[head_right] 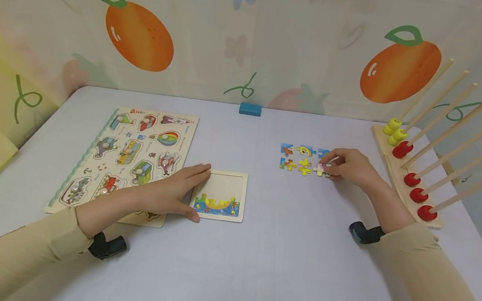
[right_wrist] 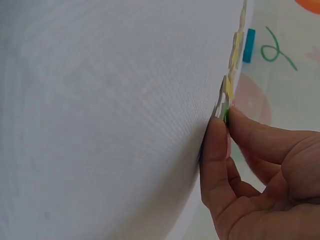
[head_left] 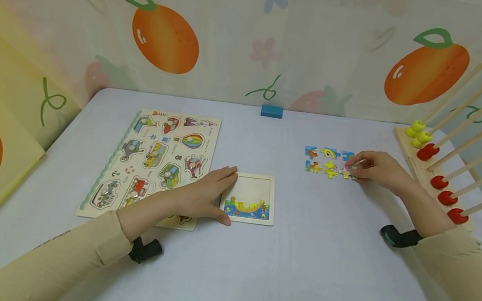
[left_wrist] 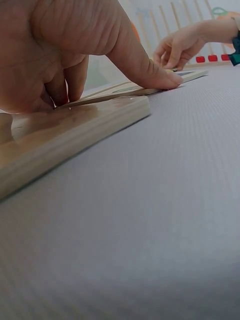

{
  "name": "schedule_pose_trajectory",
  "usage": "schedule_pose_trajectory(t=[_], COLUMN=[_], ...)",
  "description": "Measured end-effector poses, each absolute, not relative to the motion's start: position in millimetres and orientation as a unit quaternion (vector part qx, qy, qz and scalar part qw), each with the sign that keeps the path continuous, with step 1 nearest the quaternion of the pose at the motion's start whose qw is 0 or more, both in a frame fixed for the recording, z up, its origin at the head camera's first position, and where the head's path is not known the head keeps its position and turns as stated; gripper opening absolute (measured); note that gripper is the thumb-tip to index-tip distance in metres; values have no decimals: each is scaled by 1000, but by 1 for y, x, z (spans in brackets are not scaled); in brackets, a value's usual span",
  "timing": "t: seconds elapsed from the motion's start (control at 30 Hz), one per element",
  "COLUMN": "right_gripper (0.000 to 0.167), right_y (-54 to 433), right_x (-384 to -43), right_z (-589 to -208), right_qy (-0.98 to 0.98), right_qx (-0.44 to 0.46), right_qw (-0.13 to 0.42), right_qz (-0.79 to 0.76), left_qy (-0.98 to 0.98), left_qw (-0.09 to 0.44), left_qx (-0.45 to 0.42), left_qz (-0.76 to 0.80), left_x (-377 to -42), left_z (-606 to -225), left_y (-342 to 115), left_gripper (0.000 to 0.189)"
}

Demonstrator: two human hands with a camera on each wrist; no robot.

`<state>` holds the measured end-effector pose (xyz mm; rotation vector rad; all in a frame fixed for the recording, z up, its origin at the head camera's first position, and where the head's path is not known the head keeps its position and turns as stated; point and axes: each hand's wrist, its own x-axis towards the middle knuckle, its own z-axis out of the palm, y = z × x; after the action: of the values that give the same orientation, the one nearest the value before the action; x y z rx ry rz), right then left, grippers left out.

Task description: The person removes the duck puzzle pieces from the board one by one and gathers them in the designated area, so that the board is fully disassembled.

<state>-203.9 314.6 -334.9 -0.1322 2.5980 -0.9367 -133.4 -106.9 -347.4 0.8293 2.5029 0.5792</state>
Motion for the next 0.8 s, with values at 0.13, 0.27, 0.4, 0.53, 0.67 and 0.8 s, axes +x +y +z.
schedule_pose_trajectory(t=[0.13,0.27,0.4,0.53,0.67,0.8], right_gripper=[35,37,36,35,36,35], right_y=[315,315,314,314,314,313], right_x=[-205,-204,-205,-205,-205,-205], right_z=[-336,-335,-336,-336,-335,-334], right_qy=[929,931,930,930,930,930], right_qx=[-36,-30,-27,-24,-22,-19], right_qw=[187,184,185,187,188,187], right_qz=[-318,-315,-316,-315,-315,-315], left_qy=[904,905,906,906,905,905], left_qw=[220,218,218,219,219,222], left_qx=[300,300,297,295,296,296], left_qz=[209,207,210,212,212,212], left_x=[-134,-133,-133,-132,-132,-132], left_z=[-347,-346,-346,-346,-345,-344], left_y=[-107,-106,-106,-106,-106,-106], left_gripper=[109,109,109,109,109,109])
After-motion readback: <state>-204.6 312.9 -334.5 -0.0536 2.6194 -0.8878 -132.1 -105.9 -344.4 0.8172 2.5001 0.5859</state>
